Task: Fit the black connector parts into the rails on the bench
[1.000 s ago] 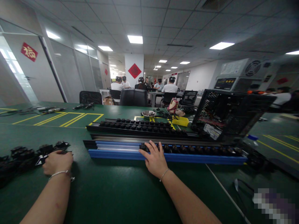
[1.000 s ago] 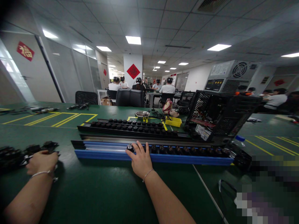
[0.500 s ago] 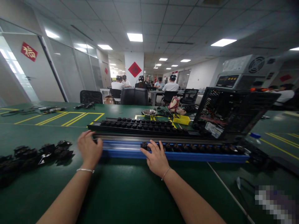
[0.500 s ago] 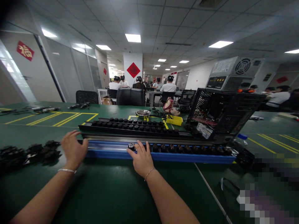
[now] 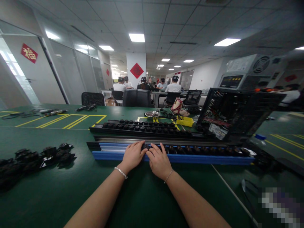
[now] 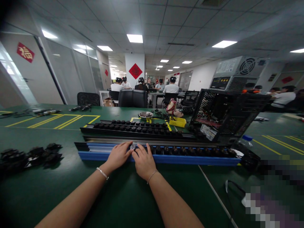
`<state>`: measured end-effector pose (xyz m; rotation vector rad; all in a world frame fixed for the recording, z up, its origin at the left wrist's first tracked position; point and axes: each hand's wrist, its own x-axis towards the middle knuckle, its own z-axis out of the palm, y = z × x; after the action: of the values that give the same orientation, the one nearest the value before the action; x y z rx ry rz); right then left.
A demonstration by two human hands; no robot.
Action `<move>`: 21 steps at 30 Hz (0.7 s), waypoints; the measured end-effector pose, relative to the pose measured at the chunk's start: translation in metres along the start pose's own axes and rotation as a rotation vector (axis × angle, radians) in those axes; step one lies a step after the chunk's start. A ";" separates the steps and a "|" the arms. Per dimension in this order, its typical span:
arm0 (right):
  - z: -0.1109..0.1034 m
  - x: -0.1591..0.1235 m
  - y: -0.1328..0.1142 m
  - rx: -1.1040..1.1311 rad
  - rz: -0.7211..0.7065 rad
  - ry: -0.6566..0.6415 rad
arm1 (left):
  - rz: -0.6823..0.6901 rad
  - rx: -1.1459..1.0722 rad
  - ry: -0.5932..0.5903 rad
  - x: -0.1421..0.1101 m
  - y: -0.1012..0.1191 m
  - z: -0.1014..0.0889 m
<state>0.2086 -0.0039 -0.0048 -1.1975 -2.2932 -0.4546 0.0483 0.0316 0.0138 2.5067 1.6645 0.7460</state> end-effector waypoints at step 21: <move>-0.002 0.003 0.000 -0.070 -0.004 0.105 | -0.075 0.030 -0.047 0.006 -0.001 -0.006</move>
<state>0.2076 -0.0035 -0.0013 -1.1736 -2.2073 -0.5895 0.0467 0.0358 0.0209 2.4456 1.7562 0.6544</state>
